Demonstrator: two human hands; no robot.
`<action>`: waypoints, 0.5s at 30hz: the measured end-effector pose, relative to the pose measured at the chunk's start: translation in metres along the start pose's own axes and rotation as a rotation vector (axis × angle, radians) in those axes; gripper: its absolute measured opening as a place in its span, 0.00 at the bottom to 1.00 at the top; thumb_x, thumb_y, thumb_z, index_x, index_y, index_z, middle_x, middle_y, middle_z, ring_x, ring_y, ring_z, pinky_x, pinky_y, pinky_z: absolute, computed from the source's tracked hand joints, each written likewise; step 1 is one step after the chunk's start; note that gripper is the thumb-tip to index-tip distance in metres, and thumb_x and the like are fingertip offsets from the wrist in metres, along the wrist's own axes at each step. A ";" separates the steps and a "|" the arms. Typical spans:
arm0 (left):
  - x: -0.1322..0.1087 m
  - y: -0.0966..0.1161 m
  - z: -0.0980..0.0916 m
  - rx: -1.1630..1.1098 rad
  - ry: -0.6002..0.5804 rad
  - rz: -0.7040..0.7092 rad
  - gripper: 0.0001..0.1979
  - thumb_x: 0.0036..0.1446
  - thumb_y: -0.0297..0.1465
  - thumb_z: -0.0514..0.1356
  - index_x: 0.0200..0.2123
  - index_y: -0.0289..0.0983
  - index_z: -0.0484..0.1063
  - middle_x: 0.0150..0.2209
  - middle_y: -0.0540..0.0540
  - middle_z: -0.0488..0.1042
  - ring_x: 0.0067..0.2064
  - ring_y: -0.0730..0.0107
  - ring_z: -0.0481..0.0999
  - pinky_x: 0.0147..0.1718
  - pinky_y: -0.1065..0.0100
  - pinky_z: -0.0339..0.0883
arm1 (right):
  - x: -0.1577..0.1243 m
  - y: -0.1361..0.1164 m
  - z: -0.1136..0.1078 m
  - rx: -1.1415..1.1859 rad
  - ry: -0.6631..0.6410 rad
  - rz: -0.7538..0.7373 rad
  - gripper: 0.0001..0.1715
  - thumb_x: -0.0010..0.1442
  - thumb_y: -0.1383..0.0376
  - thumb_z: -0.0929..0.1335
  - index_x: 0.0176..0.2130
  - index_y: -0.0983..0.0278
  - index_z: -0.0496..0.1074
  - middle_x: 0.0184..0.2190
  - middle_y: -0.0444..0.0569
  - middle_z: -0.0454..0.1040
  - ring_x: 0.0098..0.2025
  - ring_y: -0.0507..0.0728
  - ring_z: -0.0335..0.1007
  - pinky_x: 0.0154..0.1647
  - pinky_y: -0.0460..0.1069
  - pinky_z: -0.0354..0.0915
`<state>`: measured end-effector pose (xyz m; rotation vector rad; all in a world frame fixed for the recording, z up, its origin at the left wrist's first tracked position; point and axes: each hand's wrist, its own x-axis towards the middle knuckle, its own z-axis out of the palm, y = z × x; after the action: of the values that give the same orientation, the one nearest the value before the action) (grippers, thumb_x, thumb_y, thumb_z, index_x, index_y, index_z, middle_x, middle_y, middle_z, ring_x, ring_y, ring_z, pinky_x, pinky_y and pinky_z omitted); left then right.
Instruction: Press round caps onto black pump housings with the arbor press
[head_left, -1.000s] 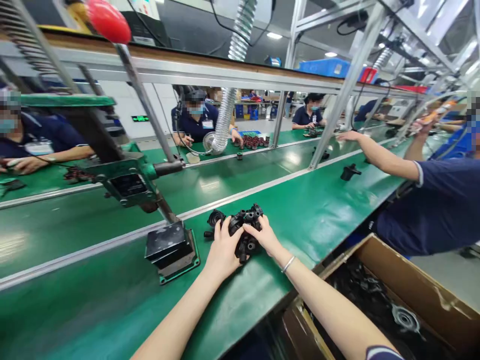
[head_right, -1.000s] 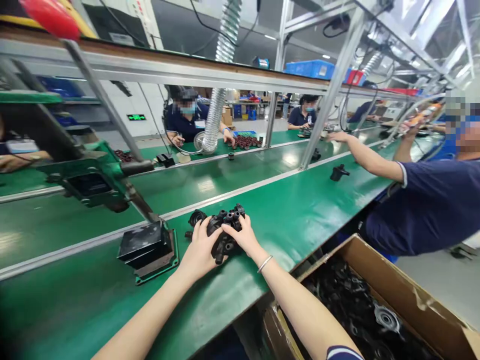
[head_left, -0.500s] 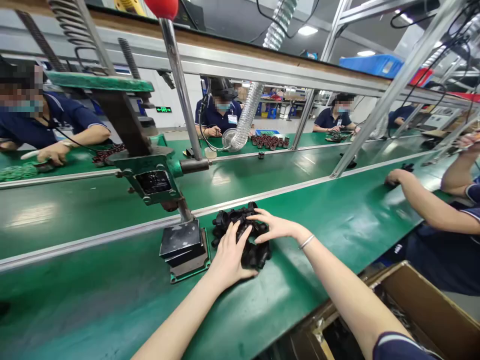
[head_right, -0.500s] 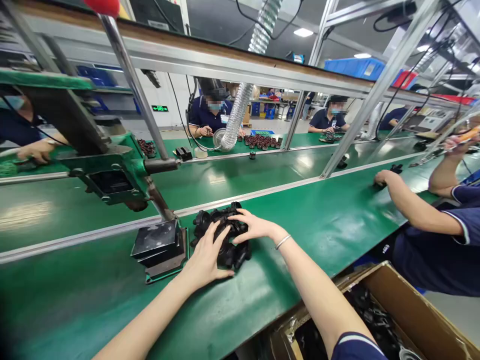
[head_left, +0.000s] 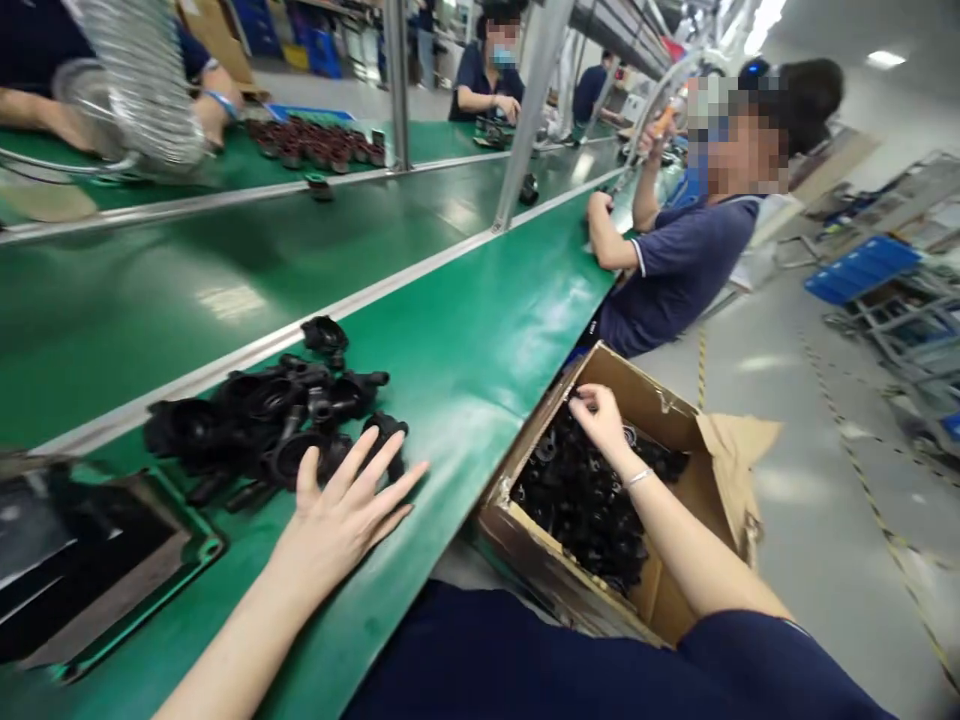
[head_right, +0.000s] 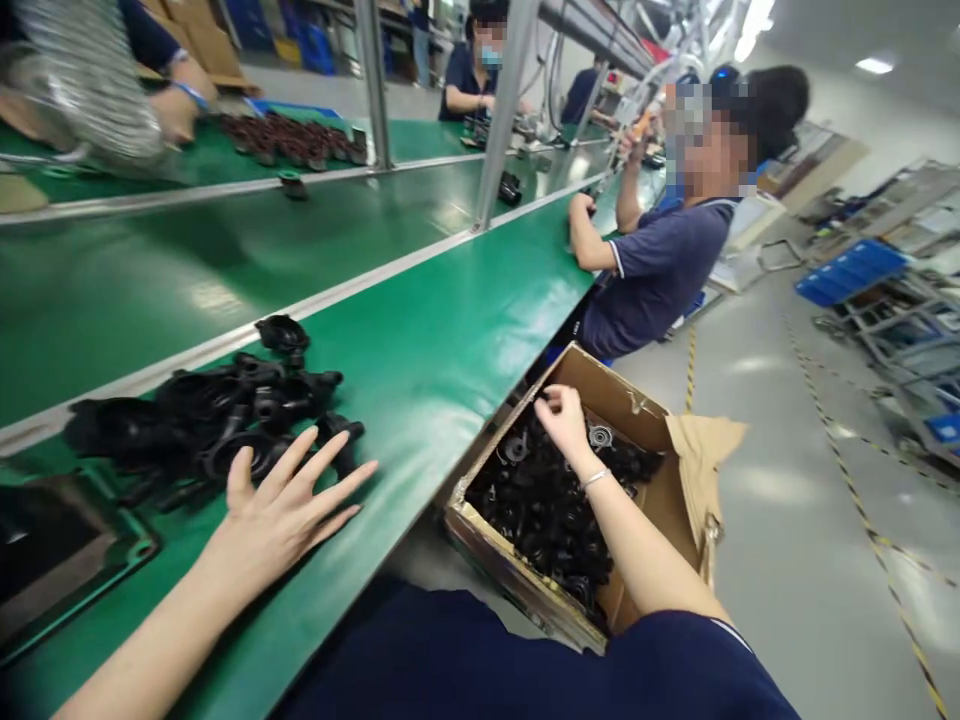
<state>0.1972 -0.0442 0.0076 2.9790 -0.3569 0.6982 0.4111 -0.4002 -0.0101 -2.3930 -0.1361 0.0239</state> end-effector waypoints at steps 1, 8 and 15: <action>0.005 -0.001 0.005 0.001 0.006 0.008 0.28 0.61 0.38 0.59 0.62 0.58 0.57 0.66 0.45 0.59 0.67 0.52 0.57 0.65 0.42 0.27 | -0.016 0.021 0.003 -0.041 -0.083 0.026 0.37 0.58 0.49 0.63 0.58 0.69 0.58 0.56 0.55 0.56 0.58 0.51 0.56 0.65 0.54 0.60; 0.028 0.010 0.002 -0.057 0.047 -0.149 0.25 0.58 0.35 0.62 0.59 0.53 0.64 0.67 0.42 0.55 0.68 0.46 0.54 0.65 0.41 0.32 | -0.069 0.071 0.075 -0.203 -0.486 0.022 0.51 0.51 0.49 0.70 0.65 0.63 0.49 0.65 0.55 0.41 0.70 0.63 0.31 0.74 0.66 0.37; 0.034 0.050 -0.004 -0.080 0.090 -0.050 0.27 0.56 0.37 0.63 0.59 0.53 0.63 0.66 0.43 0.57 0.67 0.49 0.55 0.65 0.44 0.36 | -0.056 0.078 0.083 -0.252 -0.479 -0.003 0.38 0.59 0.50 0.64 0.61 0.67 0.56 0.56 0.53 0.58 0.65 0.54 0.50 0.73 0.60 0.45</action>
<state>0.2129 -0.0999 0.0269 2.8593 -0.2966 0.7903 0.3575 -0.4071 -0.1258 -2.5943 -0.3854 0.6136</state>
